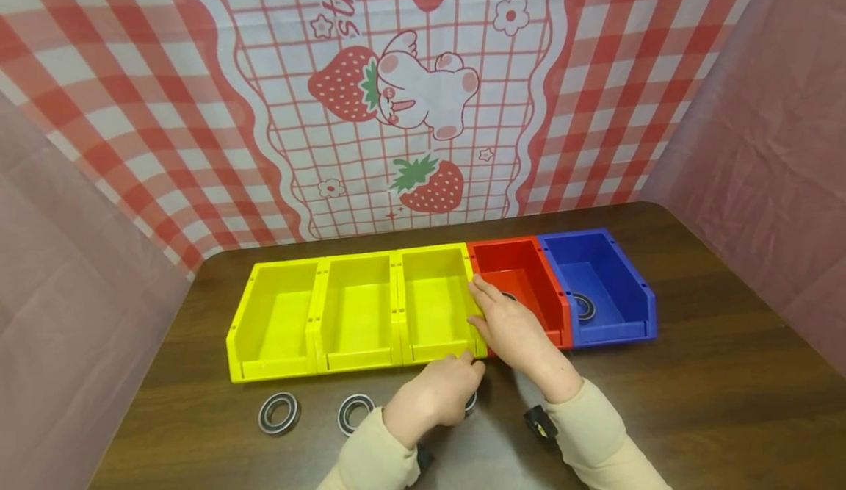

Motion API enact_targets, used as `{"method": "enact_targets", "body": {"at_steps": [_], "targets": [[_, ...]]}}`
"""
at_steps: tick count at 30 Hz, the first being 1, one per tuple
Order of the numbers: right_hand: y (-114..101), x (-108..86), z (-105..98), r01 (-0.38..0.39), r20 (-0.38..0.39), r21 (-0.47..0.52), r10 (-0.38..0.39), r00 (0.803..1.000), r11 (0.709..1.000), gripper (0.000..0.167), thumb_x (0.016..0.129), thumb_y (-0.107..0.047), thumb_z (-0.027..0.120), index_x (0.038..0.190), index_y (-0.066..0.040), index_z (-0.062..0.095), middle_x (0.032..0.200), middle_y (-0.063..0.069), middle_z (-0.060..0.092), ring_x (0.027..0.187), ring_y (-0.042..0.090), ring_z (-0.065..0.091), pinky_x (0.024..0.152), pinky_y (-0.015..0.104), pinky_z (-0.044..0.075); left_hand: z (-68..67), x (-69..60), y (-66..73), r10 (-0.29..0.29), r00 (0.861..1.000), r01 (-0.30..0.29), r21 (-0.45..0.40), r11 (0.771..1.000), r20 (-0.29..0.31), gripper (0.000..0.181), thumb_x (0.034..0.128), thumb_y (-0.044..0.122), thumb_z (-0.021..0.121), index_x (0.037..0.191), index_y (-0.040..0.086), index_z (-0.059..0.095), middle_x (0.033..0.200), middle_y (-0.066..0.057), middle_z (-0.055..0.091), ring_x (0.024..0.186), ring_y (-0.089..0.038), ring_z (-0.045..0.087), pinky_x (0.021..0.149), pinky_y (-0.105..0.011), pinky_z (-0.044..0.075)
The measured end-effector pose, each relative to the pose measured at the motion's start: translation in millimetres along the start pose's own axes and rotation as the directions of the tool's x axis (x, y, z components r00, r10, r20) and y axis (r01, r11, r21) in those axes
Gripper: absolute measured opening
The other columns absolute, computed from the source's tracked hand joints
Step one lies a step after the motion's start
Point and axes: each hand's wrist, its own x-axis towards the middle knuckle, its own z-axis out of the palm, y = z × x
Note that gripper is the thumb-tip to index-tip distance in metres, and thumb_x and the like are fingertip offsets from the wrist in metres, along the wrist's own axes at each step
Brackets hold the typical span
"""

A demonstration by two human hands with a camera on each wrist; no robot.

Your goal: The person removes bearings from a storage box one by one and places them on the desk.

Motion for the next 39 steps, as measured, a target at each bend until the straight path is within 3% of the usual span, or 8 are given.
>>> {"method": "enact_targets", "body": {"at_steps": [8, 23, 39], "targets": [[-0.5, 0.9, 0.4, 0.013, -0.005, -0.001, -0.013, 1.0, 1.0, 0.059, 0.082, -0.022, 0.066, 0.133, -0.002, 0.045, 0.137, 0.015, 0.044, 0.113, 0.032, 0.053, 0.086, 0.043, 0.047, 3.0, 3.1, 2.2, -0.028, 0.998, 0.029, -0.015, 0.999, 0.062, 0.052, 0.0649, 0.018, 0.08, 0.11, 0.011, 0.056, 0.1, -0.003, 0.055, 0.082, -0.018, 0.057, 0.069, -0.026, 0.048], [0.3, 1.6, 1.4, 0.023, -0.019, -0.004, -0.023, 1.0, 1.0, 0.058, 0.082, -0.021, 0.067, 0.132, -0.001, 0.045, 0.136, 0.015, 0.045, 0.111, 0.032, 0.055, 0.086, 0.043, 0.047, 7.1, 4.1, 5.9, -0.064, 0.996, 0.061, 0.039, 0.997, 0.066, 0.057, 0.065, 0.022, 0.079, 0.116, 0.014, 0.054, 0.105, -0.001, 0.053, 0.092, -0.018, 0.054, 0.07, -0.027, 0.048], [4.2, 2.4, -0.9, -0.044, 0.063, 0.105, 0.038, 0.997, 0.993, 0.06, 0.084, -0.024, 0.064, 0.136, -0.004, 0.041, 0.141, 0.013, 0.039, 0.121, 0.031, 0.047, 0.091, 0.045, 0.043, 6.9, 2.1, 6.6, -0.073, 0.995, 0.071, 0.036, 0.997, 0.067, 0.051, 0.0649, 0.024, 0.079, 0.109, 0.015, 0.055, 0.102, 0.0, 0.052, 0.092, -0.017, 0.054, 0.069, -0.027, 0.047]]}}
